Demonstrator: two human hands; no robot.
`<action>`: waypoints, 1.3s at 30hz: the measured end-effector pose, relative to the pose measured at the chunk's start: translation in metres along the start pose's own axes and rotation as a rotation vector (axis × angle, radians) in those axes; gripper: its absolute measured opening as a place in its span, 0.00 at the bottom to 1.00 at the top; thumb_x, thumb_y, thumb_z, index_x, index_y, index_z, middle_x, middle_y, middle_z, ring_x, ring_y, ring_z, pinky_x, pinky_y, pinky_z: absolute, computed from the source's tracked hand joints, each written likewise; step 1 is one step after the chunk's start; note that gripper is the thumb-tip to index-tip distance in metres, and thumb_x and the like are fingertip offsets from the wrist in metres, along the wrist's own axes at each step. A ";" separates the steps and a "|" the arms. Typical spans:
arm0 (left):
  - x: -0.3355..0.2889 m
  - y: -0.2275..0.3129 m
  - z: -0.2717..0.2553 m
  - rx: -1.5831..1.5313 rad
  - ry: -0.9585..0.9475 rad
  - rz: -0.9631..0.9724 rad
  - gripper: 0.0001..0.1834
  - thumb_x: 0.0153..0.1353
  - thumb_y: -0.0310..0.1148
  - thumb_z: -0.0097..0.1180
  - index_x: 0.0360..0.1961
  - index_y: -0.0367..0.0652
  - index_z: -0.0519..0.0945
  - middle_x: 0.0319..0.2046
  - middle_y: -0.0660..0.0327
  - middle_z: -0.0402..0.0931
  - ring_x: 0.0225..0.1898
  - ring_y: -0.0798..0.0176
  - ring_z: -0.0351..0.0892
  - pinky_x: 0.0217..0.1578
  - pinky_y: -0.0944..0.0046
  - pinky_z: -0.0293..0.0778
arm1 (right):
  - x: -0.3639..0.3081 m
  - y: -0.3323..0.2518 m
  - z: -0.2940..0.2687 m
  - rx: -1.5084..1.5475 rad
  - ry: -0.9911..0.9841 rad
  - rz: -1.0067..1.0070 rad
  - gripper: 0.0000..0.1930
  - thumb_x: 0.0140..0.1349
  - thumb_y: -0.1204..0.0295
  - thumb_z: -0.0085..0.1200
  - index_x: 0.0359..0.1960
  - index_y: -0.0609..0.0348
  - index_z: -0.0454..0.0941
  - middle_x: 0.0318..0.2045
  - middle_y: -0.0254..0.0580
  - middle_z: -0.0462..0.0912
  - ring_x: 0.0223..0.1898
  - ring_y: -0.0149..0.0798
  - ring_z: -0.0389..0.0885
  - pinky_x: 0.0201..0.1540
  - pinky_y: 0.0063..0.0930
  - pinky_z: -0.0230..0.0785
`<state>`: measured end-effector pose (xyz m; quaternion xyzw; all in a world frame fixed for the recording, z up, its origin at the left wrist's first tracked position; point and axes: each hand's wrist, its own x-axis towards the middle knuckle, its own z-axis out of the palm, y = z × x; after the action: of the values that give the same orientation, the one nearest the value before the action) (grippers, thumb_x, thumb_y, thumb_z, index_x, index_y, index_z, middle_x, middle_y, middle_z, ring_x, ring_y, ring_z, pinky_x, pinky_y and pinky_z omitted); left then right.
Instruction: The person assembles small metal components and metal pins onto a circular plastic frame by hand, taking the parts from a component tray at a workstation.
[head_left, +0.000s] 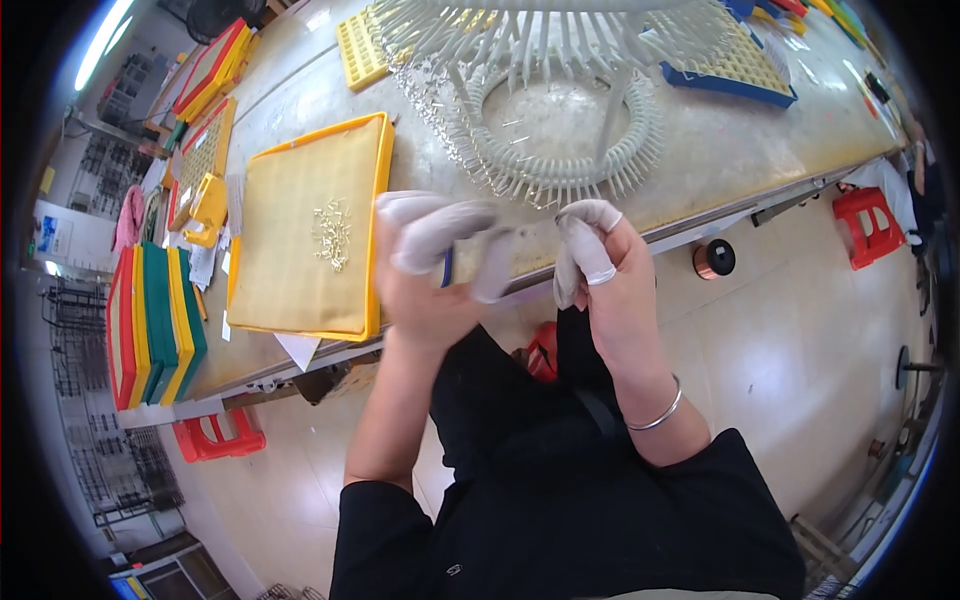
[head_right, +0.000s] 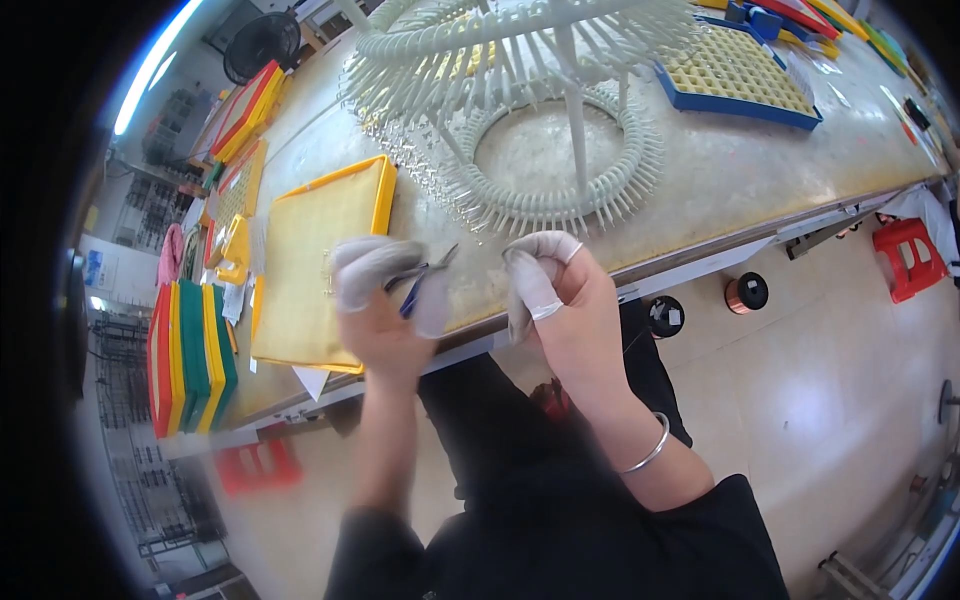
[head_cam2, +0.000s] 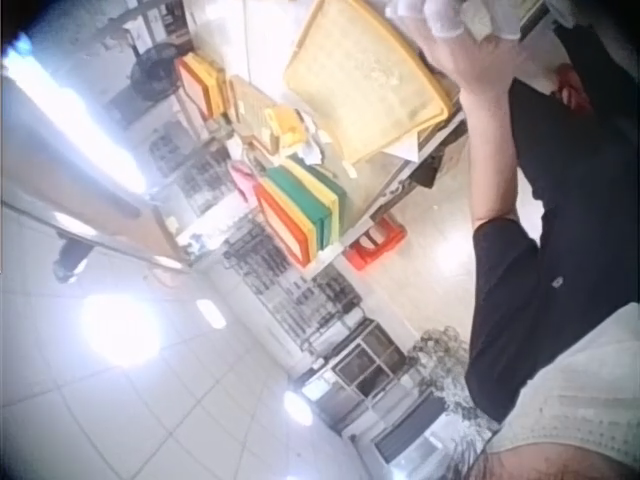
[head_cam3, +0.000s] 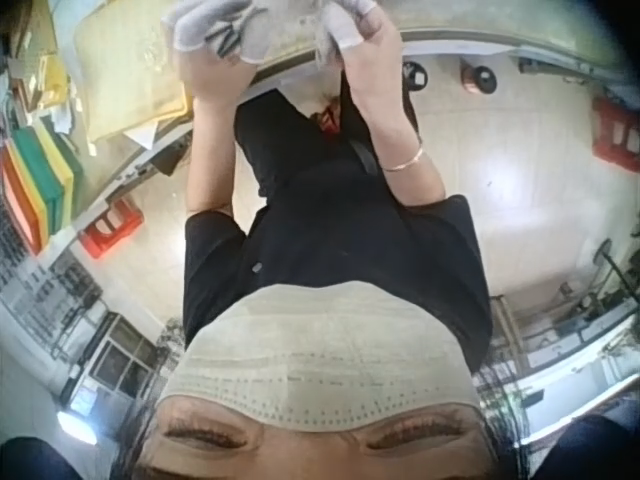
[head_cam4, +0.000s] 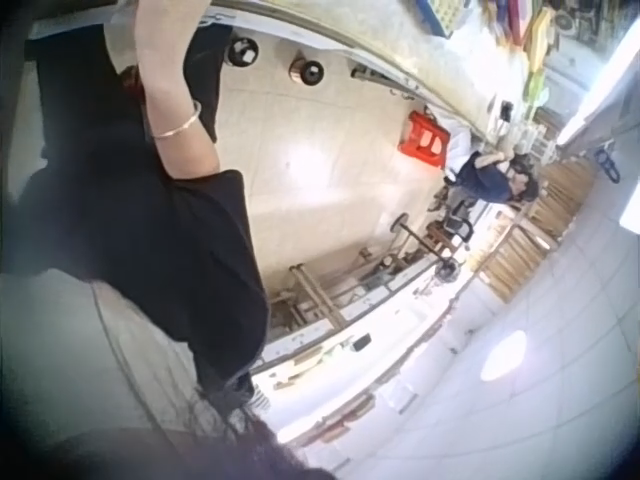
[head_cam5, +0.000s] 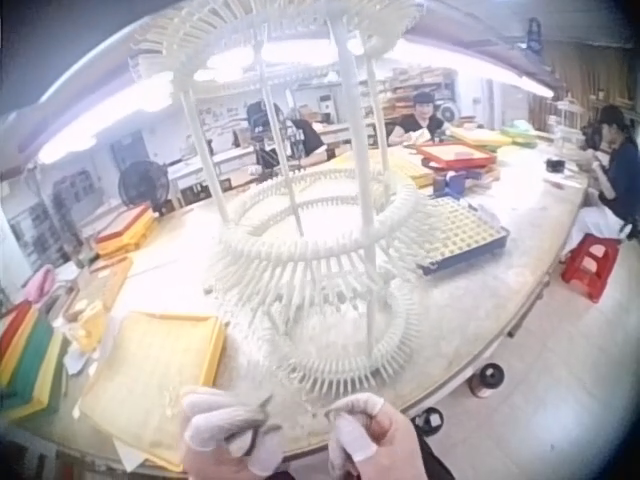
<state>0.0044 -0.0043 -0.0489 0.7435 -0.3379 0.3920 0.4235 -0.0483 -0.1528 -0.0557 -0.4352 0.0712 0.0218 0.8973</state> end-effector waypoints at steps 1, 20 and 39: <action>-0.001 -0.006 -0.012 0.023 0.034 0.006 0.14 0.40 0.20 0.62 0.31 0.42 0.76 0.28 0.61 0.73 0.30 0.60 0.71 0.32 0.65 0.68 | 0.002 0.003 0.001 -0.072 0.054 -0.112 0.05 0.62 0.75 0.48 0.37 0.63 0.70 0.18 0.32 0.72 0.16 0.21 0.68 0.20 0.15 0.61; -0.014 -0.144 -0.107 0.505 -0.351 -0.701 0.09 0.50 0.30 0.58 0.31 0.36 0.81 0.29 0.50 0.78 0.31 0.55 0.78 0.35 0.60 0.72 | -0.012 0.018 0.012 -0.301 0.158 -0.420 0.06 0.63 0.78 0.44 0.41 0.63 0.69 0.22 0.33 0.72 0.20 0.23 0.68 0.22 0.16 0.61; -0.002 -0.117 -0.104 0.364 -0.171 -0.688 0.08 0.56 0.23 0.55 0.37 0.31 0.80 0.30 0.58 0.80 0.32 0.69 0.77 0.37 0.71 0.73 | -0.014 0.014 0.002 -0.444 0.147 -0.331 0.07 0.62 0.75 0.49 0.40 0.62 0.70 0.20 0.28 0.71 0.22 0.19 0.69 0.26 0.14 0.63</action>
<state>0.0705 0.1378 -0.0584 0.9061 -0.0283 0.2176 0.3617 -0.0630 -0.1417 -0.0633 -0.6271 0.0573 -0.1415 0.7638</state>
